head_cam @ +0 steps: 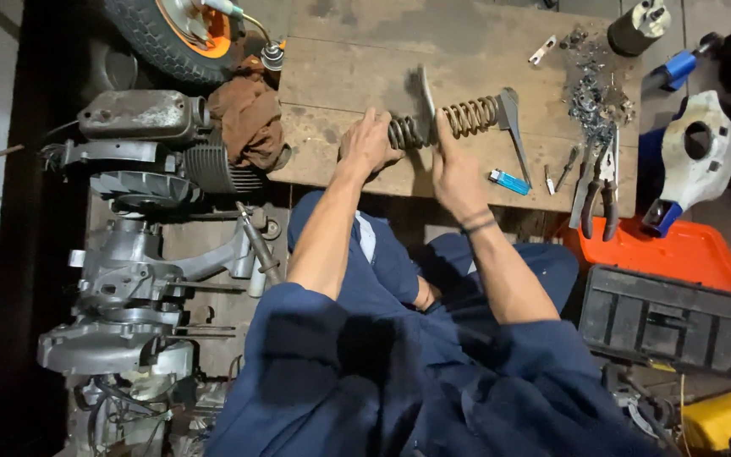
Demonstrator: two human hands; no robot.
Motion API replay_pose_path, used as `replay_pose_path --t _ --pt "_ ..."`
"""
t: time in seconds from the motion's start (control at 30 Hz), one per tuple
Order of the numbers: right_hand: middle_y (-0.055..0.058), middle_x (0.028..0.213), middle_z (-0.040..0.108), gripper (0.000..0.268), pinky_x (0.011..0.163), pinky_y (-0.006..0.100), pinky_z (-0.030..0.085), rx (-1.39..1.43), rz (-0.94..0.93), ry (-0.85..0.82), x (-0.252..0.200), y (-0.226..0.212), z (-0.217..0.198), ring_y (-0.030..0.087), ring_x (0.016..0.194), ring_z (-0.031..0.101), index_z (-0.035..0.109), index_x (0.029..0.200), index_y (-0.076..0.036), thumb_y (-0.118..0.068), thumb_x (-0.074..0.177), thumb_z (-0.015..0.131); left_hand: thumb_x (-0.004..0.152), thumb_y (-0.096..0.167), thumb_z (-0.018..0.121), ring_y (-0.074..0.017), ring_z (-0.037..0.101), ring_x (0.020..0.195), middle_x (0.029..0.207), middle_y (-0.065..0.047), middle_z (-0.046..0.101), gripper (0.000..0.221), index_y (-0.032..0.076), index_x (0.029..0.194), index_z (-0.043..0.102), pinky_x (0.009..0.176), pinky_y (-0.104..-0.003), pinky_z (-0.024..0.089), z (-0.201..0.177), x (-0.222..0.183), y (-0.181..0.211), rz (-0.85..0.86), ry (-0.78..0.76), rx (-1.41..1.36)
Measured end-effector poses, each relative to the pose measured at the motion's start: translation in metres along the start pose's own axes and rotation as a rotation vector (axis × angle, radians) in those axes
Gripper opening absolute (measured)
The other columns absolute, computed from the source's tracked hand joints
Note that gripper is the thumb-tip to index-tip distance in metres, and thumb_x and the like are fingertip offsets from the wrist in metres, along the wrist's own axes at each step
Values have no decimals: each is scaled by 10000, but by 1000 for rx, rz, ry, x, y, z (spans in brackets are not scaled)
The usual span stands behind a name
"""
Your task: The person scrubs a metal coil spring with a wire brush on a wooden workbench, rotating the spring to clean multiple sides. The person then uses fingers to wipe and inspect the spring surface.
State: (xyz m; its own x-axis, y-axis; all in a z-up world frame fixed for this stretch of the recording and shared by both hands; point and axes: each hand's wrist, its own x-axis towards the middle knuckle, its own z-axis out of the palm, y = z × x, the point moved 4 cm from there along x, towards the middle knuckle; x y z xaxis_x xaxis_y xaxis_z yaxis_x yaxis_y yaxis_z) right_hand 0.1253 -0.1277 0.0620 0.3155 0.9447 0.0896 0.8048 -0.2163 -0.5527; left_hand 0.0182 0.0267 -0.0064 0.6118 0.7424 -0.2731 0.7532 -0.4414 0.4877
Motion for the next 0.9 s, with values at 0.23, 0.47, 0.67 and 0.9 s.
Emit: replay_pose_path --t 0.23,0.47,0.67,0.9 --pt "316 1053 721 575 867 595 545 81 -33 57 24 9 43 496 996 696 310 1626 -247 -177 1074 454 741 451 861 -427 625 1201 1164 -118 545 646 126 1222 577 962 -633 568 -7 4 0 24 -24 -5" --pt "292 1173 711 579 932 499 557 -50 3 11 -35 23 17 449 1060 700 427 1593 -219 -142 1026 521 791 376 851 -460 627 1165 1131 -131 523 570 91 1198 573 929 -631 563 -10 -1 2 38 -38 -26" --pt "323 996 735 639 835 648 542 -30 -98 138 69 28 54 516 937 713 254 1641 -255 -144 1061 499 714 469 872 -438 642 1126 1094 -121 524 649 105 1157 568 906 -628 583 17 19 -15 61 28 -17" --pt "288 1204 699 633 963 580 523 6 88 -77 -44 41 31 486 1104 661 297 1639 -298 -164 1039 448 774 397 820 -440 652 1114 1112 -136 539 547 90 1156 576 894 -606 583 -7 3 1 58 -20 -43"
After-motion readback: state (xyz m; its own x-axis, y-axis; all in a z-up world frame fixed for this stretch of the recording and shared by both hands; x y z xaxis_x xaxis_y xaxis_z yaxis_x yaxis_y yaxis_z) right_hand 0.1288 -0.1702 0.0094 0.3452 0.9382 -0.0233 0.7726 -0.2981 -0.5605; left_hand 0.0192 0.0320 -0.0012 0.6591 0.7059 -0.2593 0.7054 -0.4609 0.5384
